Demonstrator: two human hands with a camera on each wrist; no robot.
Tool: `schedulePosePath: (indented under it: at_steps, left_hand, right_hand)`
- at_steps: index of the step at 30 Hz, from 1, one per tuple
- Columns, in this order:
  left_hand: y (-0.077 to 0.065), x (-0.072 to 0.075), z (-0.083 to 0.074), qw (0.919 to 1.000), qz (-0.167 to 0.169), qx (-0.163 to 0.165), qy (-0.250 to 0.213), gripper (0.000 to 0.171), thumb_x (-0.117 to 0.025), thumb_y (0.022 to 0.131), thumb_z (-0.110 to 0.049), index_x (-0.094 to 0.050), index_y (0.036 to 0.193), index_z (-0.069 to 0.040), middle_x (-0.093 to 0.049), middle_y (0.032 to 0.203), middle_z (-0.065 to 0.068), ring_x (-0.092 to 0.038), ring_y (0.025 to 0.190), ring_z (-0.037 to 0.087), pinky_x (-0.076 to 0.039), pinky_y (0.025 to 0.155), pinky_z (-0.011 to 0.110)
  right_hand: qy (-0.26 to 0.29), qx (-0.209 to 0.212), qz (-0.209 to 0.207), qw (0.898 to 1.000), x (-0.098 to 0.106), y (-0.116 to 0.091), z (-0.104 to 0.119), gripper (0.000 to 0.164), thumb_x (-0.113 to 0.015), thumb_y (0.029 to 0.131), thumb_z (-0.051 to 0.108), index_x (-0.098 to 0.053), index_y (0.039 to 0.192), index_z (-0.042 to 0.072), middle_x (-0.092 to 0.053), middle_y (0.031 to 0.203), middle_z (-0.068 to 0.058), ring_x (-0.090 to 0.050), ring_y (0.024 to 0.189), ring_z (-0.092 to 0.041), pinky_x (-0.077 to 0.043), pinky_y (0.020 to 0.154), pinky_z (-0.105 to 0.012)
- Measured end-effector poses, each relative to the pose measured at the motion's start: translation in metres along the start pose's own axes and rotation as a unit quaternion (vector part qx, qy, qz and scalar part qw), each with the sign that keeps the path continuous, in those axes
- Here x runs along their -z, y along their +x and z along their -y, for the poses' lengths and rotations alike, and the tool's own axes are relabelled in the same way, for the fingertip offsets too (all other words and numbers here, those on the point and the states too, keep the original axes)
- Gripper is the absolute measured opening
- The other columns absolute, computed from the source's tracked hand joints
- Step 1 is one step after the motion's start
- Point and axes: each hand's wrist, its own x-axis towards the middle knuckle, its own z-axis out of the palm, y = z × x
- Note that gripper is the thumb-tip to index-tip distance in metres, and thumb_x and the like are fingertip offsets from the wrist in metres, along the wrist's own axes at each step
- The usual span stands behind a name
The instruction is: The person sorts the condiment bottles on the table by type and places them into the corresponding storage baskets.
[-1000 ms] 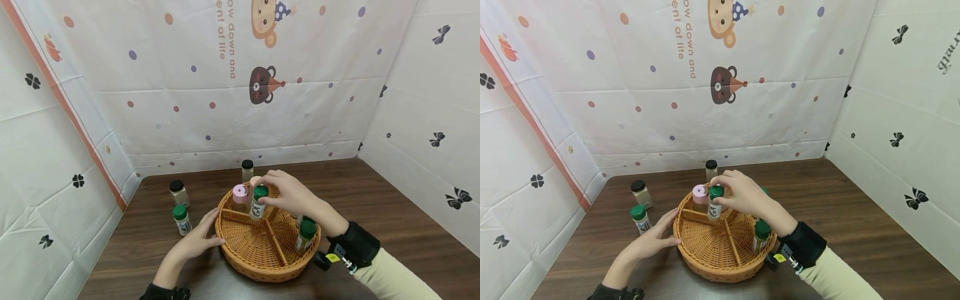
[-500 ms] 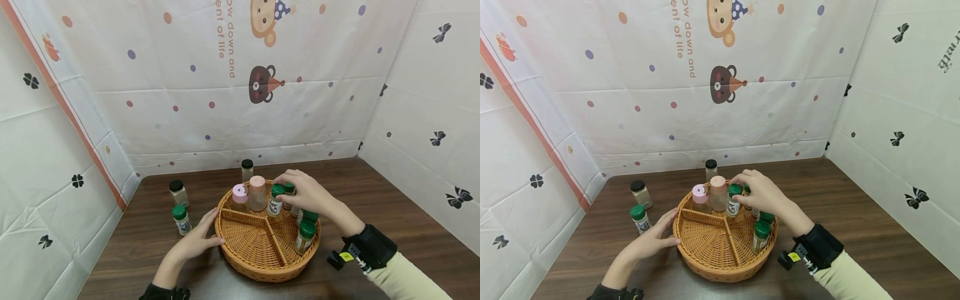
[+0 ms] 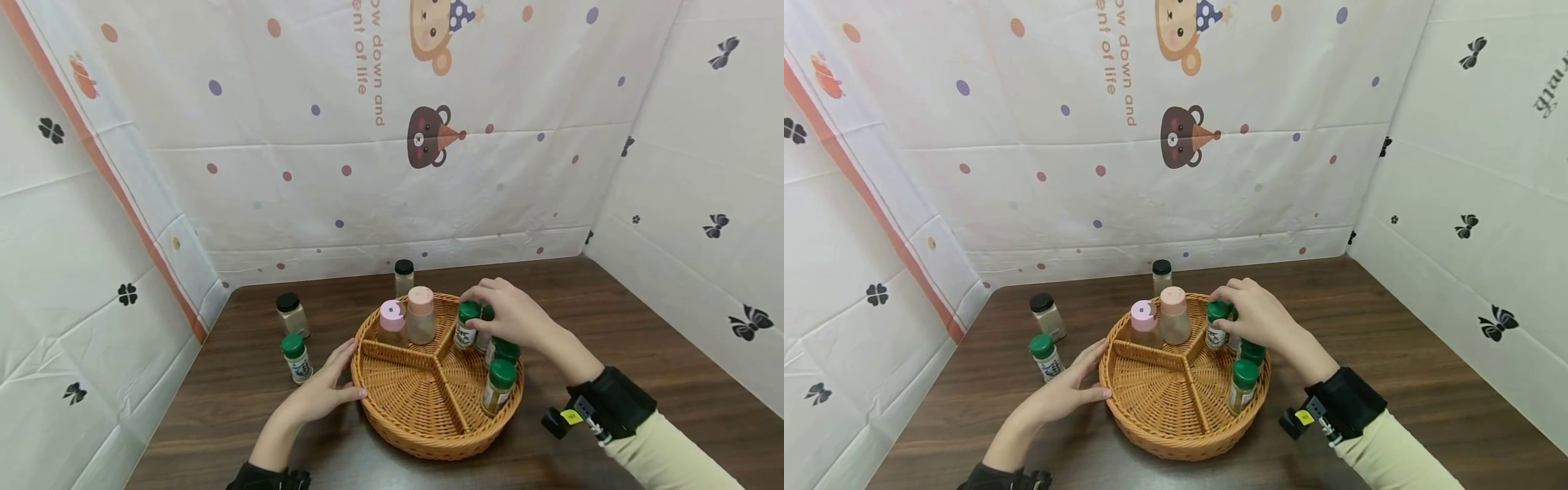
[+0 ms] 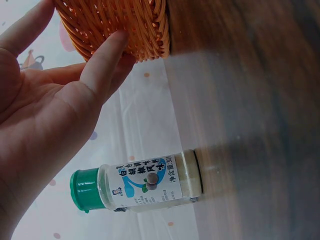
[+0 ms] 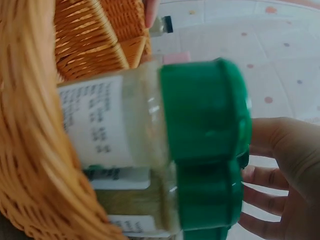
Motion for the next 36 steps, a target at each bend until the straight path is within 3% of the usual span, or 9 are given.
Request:
schedulePosePath:
  at_steps: [22,36]
  left_hand:
    - [0.001,0.000,0.002,1.0000,0.003,-0.001,-0.001,0.085,-0.070,0.094,-0.023,-0.018,0.159,-0.004,-0.007,0.167,0.020,-0.012,0.152,0.046,-0.024,0.118,0.065]
    - [0.001,0.001,0.002,1.0000,0.001,-0.001,0.000,0.085,-0.070,0.094,-0.023,-0.019,0.159,-0.003,-0.008,0.167,0.020,-0.011,0.152,0.046,-0.023,0.118,0.066]
  right_hand:
    - [-0.106,0.037,-0.012,0.994,-0.019,-0.001,-0.010,0.038,-0.083,0.082,0.031,-0.073,0.115,0.015,-0.066,0.107,-0.005,-0.058,0.102,-0.029,-0.052,0.084,-0.048]
    - [-0.091,0.050,-0.043,0.994,-0.017,0.000,-0.003,0.031,-0.082,0.082,0.024,-0.073,0.110,0.016,-0.065,0.104,-0.003,-0.057,0.098,-0.025,-0.051,0.080,-0.043]
